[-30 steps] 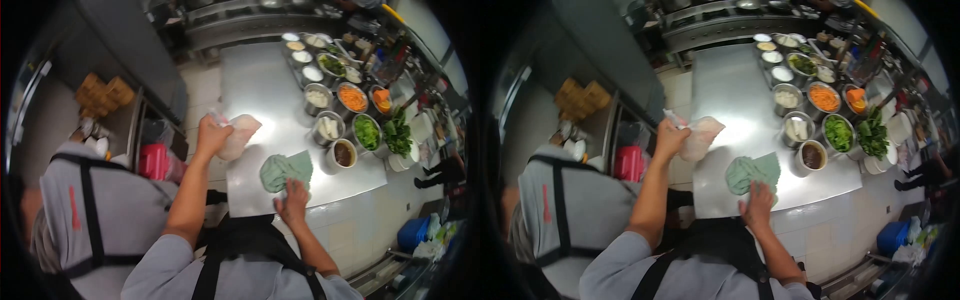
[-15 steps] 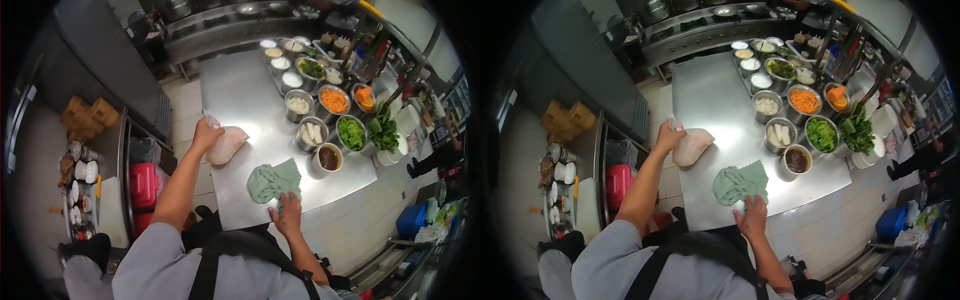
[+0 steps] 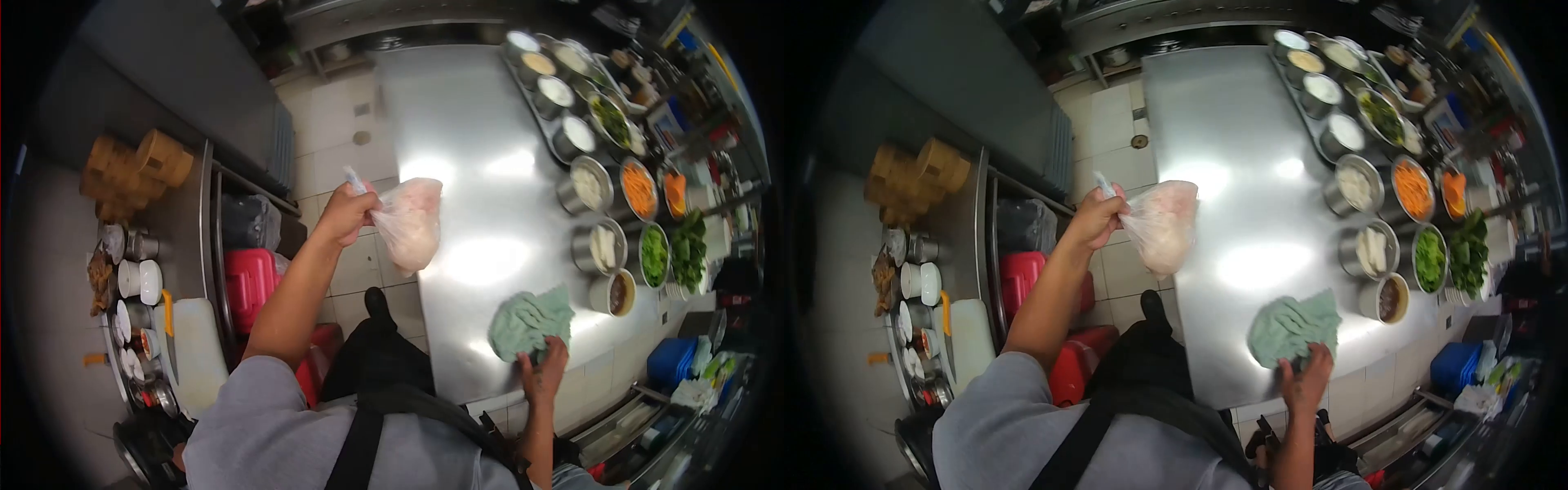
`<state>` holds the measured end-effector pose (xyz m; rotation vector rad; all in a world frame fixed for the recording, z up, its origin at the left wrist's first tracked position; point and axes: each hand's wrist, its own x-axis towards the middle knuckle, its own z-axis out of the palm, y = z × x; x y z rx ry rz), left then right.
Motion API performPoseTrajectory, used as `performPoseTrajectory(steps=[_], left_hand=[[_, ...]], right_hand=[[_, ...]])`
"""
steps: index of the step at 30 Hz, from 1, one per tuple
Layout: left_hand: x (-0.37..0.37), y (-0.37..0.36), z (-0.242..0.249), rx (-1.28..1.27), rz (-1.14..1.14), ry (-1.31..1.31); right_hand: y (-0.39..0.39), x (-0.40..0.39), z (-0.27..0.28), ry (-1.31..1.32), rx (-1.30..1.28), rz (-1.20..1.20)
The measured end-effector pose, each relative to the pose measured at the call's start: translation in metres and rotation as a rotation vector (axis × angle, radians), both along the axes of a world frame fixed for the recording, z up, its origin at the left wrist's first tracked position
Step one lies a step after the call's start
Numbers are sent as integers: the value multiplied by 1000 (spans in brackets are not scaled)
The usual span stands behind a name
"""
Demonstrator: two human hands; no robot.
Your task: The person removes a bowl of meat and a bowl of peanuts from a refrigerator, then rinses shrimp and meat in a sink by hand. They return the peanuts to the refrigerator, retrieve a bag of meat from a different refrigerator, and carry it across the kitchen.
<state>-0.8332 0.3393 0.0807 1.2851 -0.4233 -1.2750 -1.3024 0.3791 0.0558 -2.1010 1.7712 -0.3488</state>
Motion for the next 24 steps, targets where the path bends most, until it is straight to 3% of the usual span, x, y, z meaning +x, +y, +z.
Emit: performPoseTrajectory(steps=[4, 6, 7, 10, 15, 17, 18, 20, 22, 24], left_hand=[[70, 22, -3, -21, 66, -192], [101, 32, -3, 164, -38, -579], [111, 38, -12, 219, 15, -748], [157, 54, -48, 202, 76, -806], [221, 65, -64, 340, 45, -777], [236, 60, -65, 320, 63, -800], [243, 56, -65, 322, 65, -805], [259, 40, -65, 333, 52, -781], [276, 15, -66, 337, 43, -755], [297, -12, -68, 297, 52, -727]], right_hand=[[-11, 17, 11, 109, 85, -38], [-14, 21, 7, 135, 83, -75], [-16, 20, 2, 163, 72, -81], [-23, 17, -9, 205, 26, -100], [-40, 28, 9, 358, 232, -240], [-55, 55, 16, 639, 201, -410], [-64, 72, 13, 625, 199, -411], [-85, 107, 10, 167, -232, -228], [-110, 180, 32, -67, -195, -226], [-140, 234, 23, -85, -299, -114]])
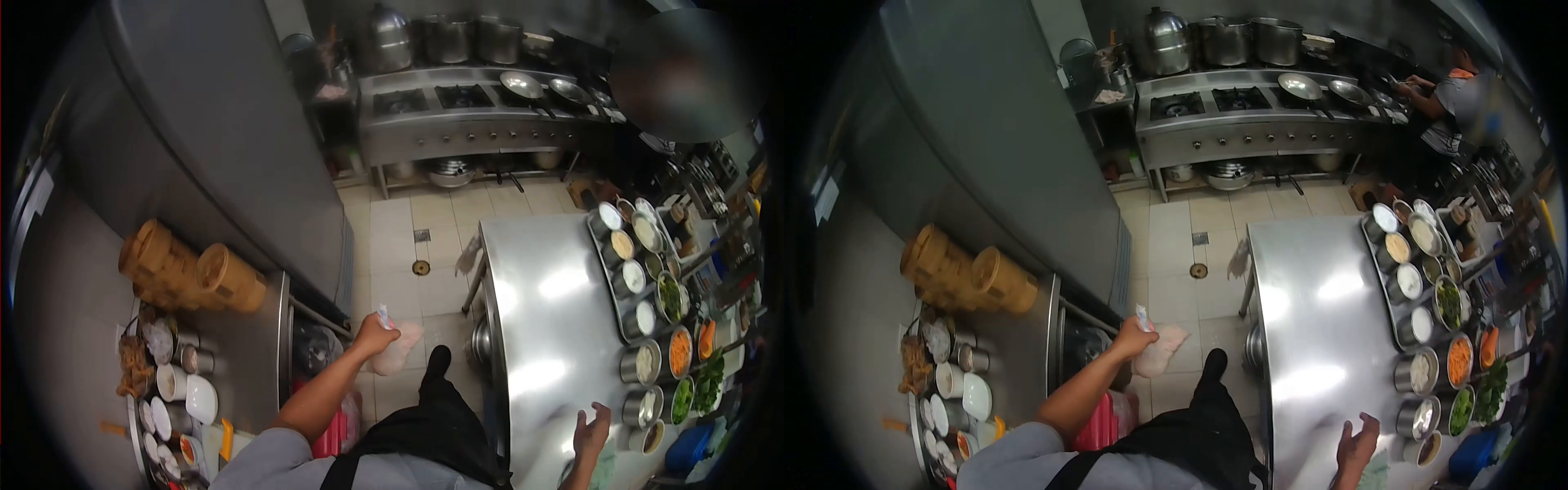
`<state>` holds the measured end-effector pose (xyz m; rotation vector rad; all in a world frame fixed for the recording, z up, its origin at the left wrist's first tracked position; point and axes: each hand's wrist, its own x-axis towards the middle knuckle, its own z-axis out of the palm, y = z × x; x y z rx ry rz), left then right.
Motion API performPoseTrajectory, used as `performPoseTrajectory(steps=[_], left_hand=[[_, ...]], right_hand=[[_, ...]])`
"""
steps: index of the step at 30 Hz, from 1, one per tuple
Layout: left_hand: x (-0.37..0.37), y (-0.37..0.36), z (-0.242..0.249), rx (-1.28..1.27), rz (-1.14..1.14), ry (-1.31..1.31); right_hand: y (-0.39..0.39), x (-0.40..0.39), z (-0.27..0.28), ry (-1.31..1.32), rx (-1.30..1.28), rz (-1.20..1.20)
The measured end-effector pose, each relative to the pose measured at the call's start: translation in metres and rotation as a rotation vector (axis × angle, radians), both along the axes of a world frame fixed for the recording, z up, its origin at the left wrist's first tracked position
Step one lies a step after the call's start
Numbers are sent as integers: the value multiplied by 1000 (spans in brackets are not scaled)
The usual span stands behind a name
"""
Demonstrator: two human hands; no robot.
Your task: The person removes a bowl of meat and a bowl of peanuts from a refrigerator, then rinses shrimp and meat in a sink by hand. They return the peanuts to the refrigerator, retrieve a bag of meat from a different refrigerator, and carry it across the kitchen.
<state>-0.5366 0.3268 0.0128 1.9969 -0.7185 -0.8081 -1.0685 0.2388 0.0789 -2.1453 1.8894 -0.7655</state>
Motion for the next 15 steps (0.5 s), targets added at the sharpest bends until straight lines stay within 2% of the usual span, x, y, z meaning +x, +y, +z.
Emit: performPoseTrajectory(steps=[2, 3, 6, 7, 9, 11, 14, 15], left_hand=[[25, -34, -1, -29, 18, 39], [37, -54, 5, -30, 34, 68], [72, -119, 25, -62, 62, 120], [79, -136, 37, -79, 80, 148], [98, -172, 65, -109, 109, 153], [124, -207, 95, -173, 102, 173], [151, -252, 132, -287, 117, 200], [164, -271, 137, -347, 126, 196]], right_hand=[[-30, 65, 3, -63, -42, 174], [-44, 105, 9, -155, 98, 165], [-96, 227, 0, -387, 349, 355], [-114, 273, 7, -448, 546, 400], [-147, 352, -16, -410, 717, 592], [-171, 434, 7, -577, 925, 619], [-212, 524, 21, -611, 934, 683], [-226, 547, 16, -635, 845, 698]])
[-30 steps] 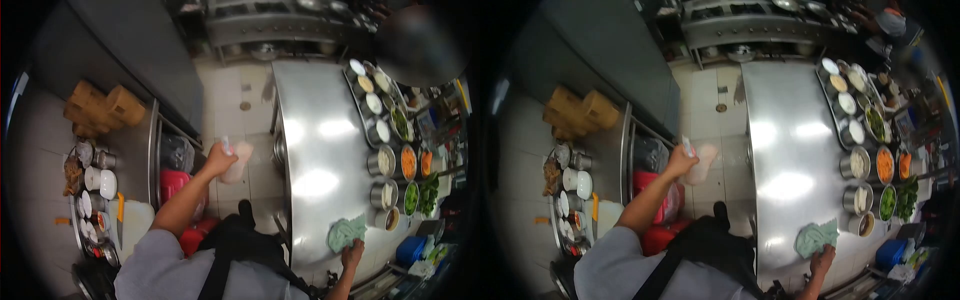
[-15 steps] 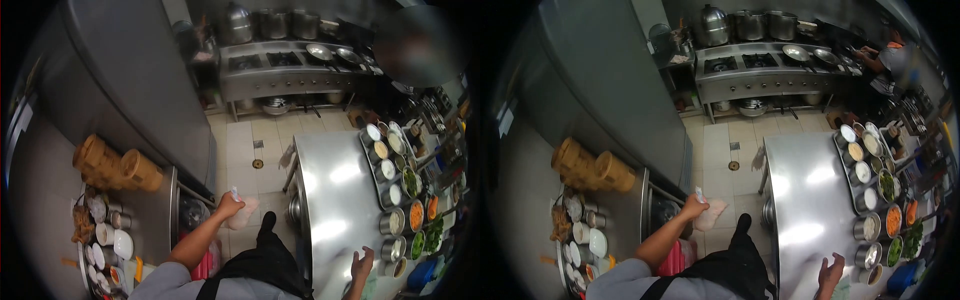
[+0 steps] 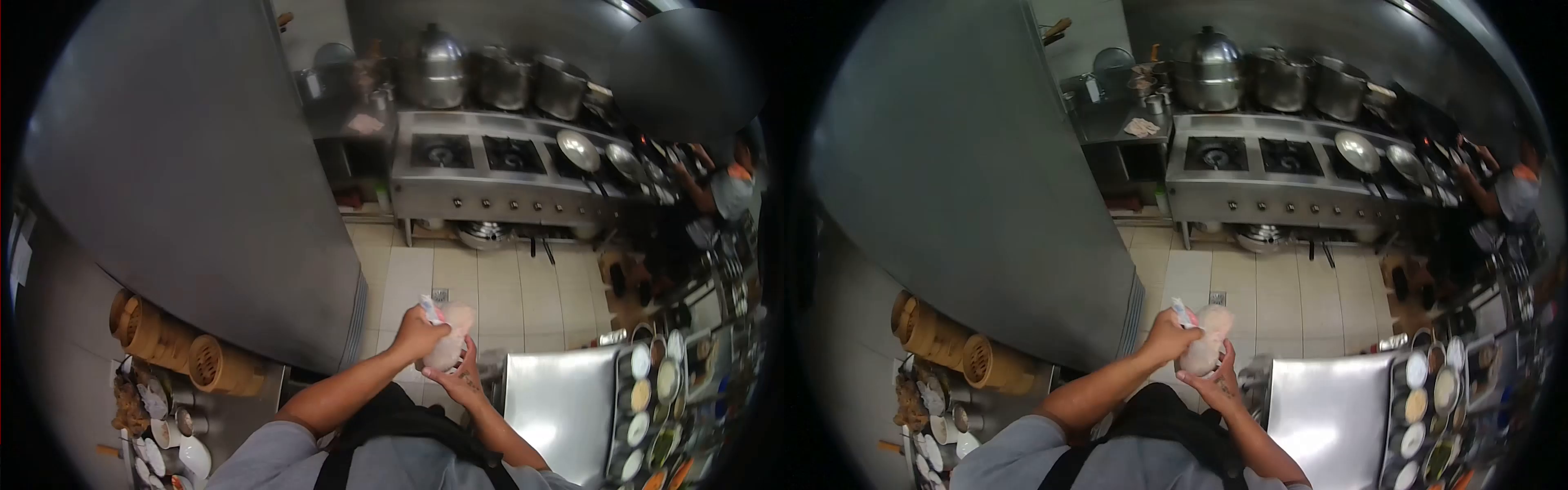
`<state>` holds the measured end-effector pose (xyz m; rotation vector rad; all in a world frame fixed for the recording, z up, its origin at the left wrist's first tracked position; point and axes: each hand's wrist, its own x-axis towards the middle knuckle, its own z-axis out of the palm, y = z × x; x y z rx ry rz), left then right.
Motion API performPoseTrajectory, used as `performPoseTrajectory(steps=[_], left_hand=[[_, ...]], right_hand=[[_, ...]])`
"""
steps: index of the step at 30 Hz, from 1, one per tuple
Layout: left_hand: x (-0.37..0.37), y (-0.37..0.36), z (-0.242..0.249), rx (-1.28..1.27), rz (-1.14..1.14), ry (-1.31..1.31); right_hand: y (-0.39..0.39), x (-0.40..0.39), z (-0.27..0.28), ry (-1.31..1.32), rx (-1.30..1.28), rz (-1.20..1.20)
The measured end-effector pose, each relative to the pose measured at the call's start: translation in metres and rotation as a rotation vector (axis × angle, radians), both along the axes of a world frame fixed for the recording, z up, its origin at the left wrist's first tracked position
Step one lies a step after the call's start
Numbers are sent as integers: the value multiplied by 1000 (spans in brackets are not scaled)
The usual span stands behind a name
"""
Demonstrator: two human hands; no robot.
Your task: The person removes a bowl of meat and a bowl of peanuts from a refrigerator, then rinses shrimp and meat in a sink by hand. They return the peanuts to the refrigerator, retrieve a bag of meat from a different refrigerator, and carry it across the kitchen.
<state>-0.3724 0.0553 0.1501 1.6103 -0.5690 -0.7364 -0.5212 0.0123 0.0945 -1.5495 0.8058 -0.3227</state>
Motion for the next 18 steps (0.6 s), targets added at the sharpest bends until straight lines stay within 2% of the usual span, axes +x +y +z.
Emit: performPoseTrajectory(steps=[1, 3, 4, 5, 7, 9, 10, 12, 13, 14, 15, 16, 17, 18], left_hand=[[12, -19, -3, -15, 19, 2], [37, -58, -10, -72, -97, -194], [49, -79, -10, -86, -143, -208], [59, -97, -6, -94, -191, -220], [88, -139, -14, 126, -343, -430], [118, -170, 25, 1, -486, -441], [135, -184, 35, 6, -467, -444], [175, -220, 47, -68, -642, -442], [196, -237, 49, -63, -623, -451], [220, -253, 50, -164, -377, -628], [242, -271, 45, -257, -130, -798], [278, -307, 0, 2, -93, -622], [299, -320, -8, 8, -75, -629], [320, -333, -13, 125, -424, -90]], right_hand=[[-16, 21, -5, 2, -15, 19], [-49, 66, -19, -164, -49, -188], [-69, 82, -48, -137, -120, -227], [-84, 97, -48, -137, -124, -214], [-119, 138, -35, -127, 42, -348], [-149, 165, -59, -662, 286, -428], [-167, 172, -71, -634, 360, -429], [-207, 198, -85, -625, 436, -413], [-225, 206, -88, -656, 480, -371], [-237, 218, -81, -685, 532, -331], [-235, 243, -19, -738, 439, -426], [-269, 260, -22, -752, 472, -378], [-285, 267, -27, -754, 480, -359], [-303, 275, -31, -720, 423, -395]])
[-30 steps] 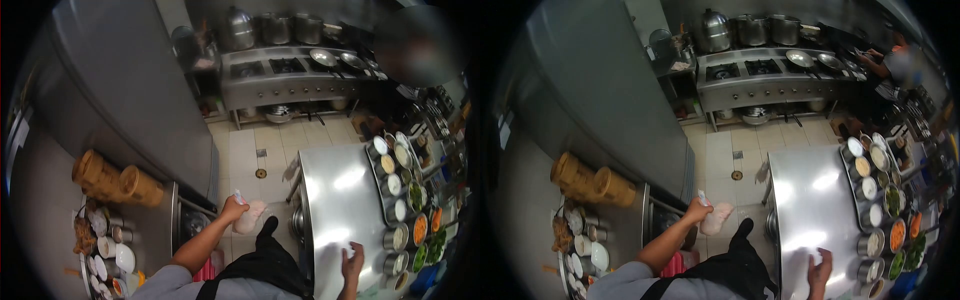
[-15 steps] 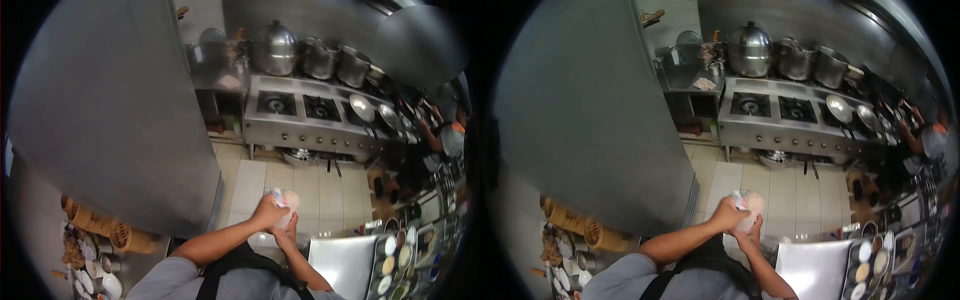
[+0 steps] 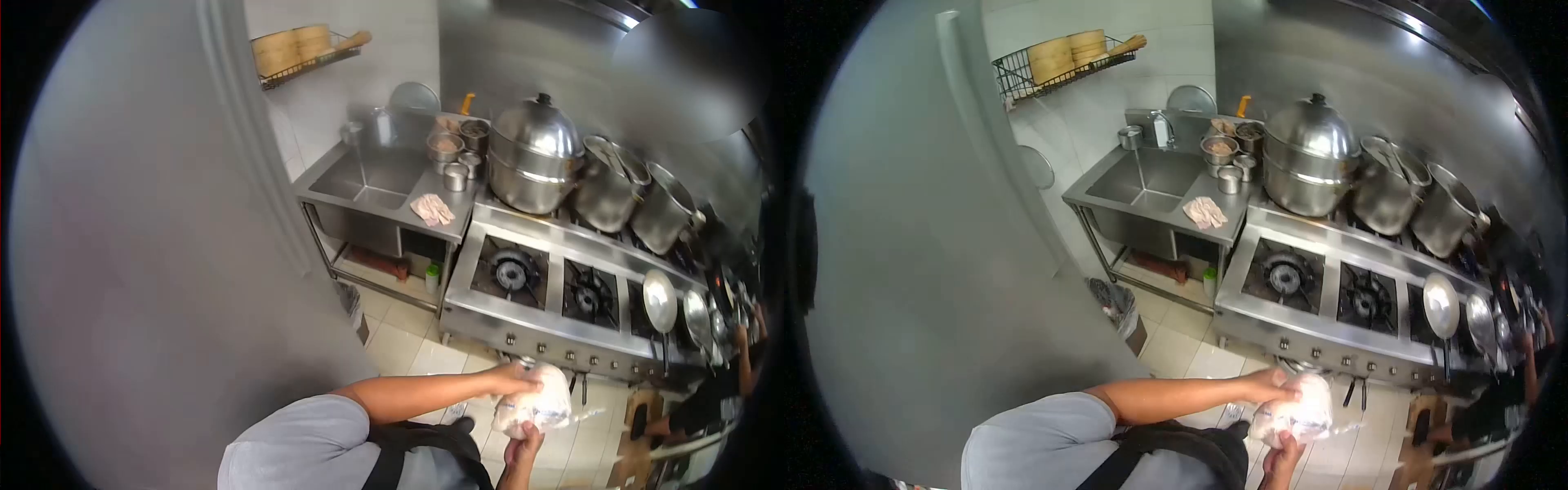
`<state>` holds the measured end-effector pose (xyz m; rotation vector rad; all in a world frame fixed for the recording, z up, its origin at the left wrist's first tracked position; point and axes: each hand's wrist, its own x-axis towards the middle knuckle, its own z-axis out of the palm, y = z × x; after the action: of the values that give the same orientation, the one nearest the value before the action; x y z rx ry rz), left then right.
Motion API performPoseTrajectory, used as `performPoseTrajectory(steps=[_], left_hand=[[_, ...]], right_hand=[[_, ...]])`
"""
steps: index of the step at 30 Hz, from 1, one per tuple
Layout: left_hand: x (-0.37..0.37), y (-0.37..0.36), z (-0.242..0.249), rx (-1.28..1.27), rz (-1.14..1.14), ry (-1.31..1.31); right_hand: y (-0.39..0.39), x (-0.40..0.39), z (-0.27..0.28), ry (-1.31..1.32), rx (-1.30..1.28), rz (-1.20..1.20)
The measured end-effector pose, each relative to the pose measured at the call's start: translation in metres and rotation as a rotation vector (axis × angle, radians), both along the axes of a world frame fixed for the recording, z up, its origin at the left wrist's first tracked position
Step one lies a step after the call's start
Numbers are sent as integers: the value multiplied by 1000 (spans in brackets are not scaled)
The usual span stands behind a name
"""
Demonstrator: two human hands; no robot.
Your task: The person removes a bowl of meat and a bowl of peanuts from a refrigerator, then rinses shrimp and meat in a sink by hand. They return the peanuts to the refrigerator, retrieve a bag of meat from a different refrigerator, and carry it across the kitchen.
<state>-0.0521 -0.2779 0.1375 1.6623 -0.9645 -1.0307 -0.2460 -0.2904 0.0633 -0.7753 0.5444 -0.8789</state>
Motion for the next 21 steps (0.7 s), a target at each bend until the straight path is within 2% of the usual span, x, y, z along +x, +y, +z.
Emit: performPoseTrajectory(steps=[1, 3, 5, 7, 9, 11, 13, 15, 17, 19, 21], left_hand=[[19, -14, -6, 232, -297, 527], [43, -40, -27, 239, -220, 573], [73, -68, -41, -3, -222, 668], [111, -85, -30, -113, -137, 697], [150, -104, -27, -320, -60, 799], [183, -112, -19, -499, 97, 866], [219, -116, -7, -629, 184, 1051], [258, -117, 20, -771, 287, 1188], [310, -109, 61, -958, 456, 1145], [380, -86, 101, -1136, 600, 1056], [443, -52, 161, -1223, 899, 747]], right_hand=[[-21, 11, -4, 51, -34, -42], [-57, 41, 10, 62, -89, 32], [-102, 75, 16, 79, -145, 121], [-143, 116, 18, 131, -242, 227], [-188, 166, 47, 154, -279, 410], [-223, 213, 90, 372, -493, 631], [-257, 269, 117, 351, -737, 837], [-251, 319, 147, -27, -673, 812], [-266, 339, 163, 155, -948, 652], [-280, 357, 153, 277, -1056, 510], [-294, 360, 122, 377, -753, 526]])
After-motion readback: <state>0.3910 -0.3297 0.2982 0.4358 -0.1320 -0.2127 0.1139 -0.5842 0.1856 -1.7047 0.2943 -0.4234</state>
